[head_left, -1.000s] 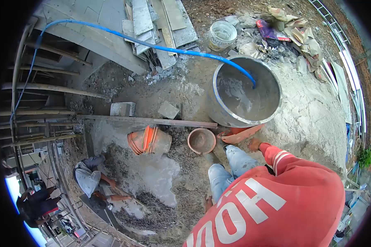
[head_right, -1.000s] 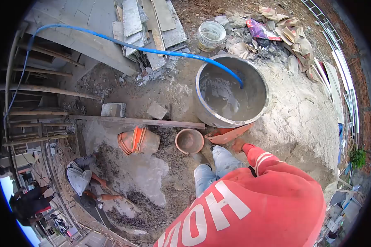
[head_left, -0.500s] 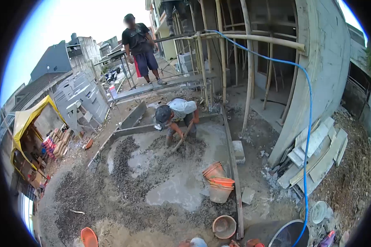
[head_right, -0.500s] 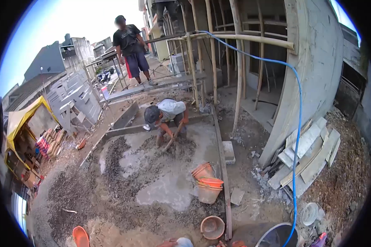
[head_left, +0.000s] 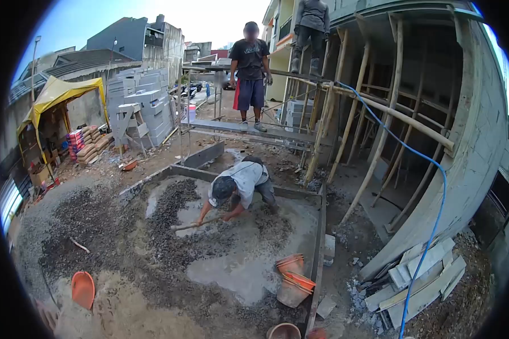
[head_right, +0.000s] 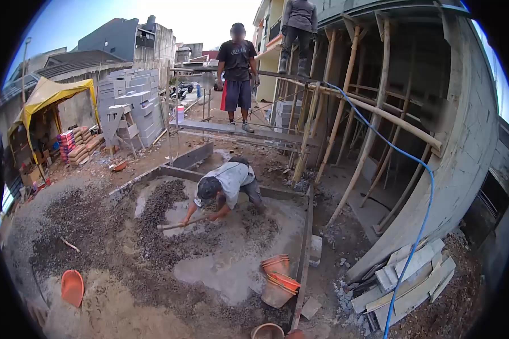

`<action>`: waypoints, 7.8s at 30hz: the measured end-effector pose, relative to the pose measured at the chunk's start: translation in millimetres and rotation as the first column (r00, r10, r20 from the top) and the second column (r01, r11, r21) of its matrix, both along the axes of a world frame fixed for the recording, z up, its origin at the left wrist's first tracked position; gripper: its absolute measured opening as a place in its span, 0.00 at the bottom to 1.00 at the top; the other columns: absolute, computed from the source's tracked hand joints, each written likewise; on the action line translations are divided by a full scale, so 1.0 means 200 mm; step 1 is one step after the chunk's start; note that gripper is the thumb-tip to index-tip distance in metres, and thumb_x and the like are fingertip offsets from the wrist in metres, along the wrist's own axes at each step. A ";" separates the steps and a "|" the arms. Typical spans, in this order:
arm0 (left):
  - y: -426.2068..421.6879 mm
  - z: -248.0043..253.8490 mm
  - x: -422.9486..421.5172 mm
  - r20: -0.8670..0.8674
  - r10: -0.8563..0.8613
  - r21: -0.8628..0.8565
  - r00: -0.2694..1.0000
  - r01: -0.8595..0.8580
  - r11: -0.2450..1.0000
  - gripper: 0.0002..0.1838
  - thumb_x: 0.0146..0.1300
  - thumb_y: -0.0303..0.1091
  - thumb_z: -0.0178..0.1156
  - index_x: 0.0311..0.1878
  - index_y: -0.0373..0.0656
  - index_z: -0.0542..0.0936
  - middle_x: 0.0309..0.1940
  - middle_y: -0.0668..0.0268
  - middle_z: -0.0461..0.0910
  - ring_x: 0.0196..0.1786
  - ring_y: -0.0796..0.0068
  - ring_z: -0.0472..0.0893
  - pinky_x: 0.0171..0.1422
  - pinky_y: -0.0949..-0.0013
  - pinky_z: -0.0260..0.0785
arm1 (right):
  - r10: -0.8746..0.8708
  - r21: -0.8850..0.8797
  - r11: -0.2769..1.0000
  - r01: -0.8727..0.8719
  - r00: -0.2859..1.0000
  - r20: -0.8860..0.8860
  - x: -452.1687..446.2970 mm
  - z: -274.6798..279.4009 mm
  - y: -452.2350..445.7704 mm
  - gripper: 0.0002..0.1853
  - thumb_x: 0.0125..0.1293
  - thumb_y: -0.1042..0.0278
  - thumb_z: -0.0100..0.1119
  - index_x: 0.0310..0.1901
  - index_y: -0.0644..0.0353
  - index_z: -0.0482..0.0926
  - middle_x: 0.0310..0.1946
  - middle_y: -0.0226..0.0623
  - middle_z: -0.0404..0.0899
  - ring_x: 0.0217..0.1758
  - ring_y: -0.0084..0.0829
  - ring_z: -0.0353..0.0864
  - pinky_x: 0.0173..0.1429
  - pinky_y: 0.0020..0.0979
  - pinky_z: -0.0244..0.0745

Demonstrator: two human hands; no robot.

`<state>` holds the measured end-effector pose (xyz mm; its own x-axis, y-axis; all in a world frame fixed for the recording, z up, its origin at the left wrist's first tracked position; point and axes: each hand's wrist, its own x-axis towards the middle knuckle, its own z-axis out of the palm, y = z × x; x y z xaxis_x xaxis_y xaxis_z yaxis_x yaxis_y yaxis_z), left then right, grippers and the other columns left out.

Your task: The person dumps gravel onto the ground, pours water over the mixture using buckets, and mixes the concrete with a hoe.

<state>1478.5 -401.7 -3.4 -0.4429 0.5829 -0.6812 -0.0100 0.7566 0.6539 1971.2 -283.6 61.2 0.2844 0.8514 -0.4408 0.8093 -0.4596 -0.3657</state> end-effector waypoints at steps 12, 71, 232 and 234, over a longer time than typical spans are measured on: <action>-0.87 0.25 0.36 -0.220 0.518 0.037 0.827 -0.523 0.851 0.25 0.52 0.48 0.63 0.51 0.45 0.81 0.42 0.60 0.84 0.48 0.61 0.82 0.54 0.61 0.72 | 0.673 0.486 0.707 -0.515 0.277 -0.686 -1.45 1.59 0.60 0.23 0.67 0.66 0.58 0.60 0.65 0.70 0.57 0.43 0.74 0.61 0.34 0.74 0.65 0.35 0.66; -0.54 -1.94 -7.68 -0.121 0.788 -0.392 0.603 -0.758 0.521 0.15 0.59 0.32 0.61 0.48 0.37 0.78 0.34 0.62 0.83 0.30 0.73 0.82 0.33 0.71 0.74 | 0.895 -0.191 0.296 -0.936 0.341 -0.287 -8.04 -1.87 1.02 0.09 0.63 0.67 0.53 0.39 0.63 0.79 0.28 0.41 0.82 0.29 0.27 0.82 0.29 0.31 0.74; 5.74 -1.40 -3.42 0.272 0.472 -0.166 0.838 -0.443 0.881 0.20 0.54 0.28 0.61 0.49 0.32 0.70 0.31 0.54 0.77 0.30 0.59 0.79 0.34 0.59 0.72 | 0.563 -0.330 0.774 -0.541 0.826 -0.033 -5.06 -1.13 4.85 0.11 0.45 0.73 0.58 0.33 0.61 0.74 0.23 0.53 0.77 0.30 0.59 0.77 0.36 0.49 0.73; 5.80 -1.33 -3.59 0.367 0.588 -0.151 0.720 -0.578 0.802 0.19 0.54 0.28 0.61 0.48 0.34 0.71 0.30 0.56 0.76 0.25 0.63 0.78 0.29 0.61 0.71 | 0.618 -0.368 0.739 -0.565 0.786 0.034 -5.14 -1.18 4.89 0.09 0.45 0.73 0.60 0.32 0.60 0.74 0.23 0.52 0.77 0.29 0.58 0.78 0.35 0.49 0.73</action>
<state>761.4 759.0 -269.1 -0.3945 0.2773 -0.8761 -0.6952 0.5334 0.4819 943.5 694.2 -174.7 -0.1462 0.6857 -0.7131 0.9878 0.0615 -0.1434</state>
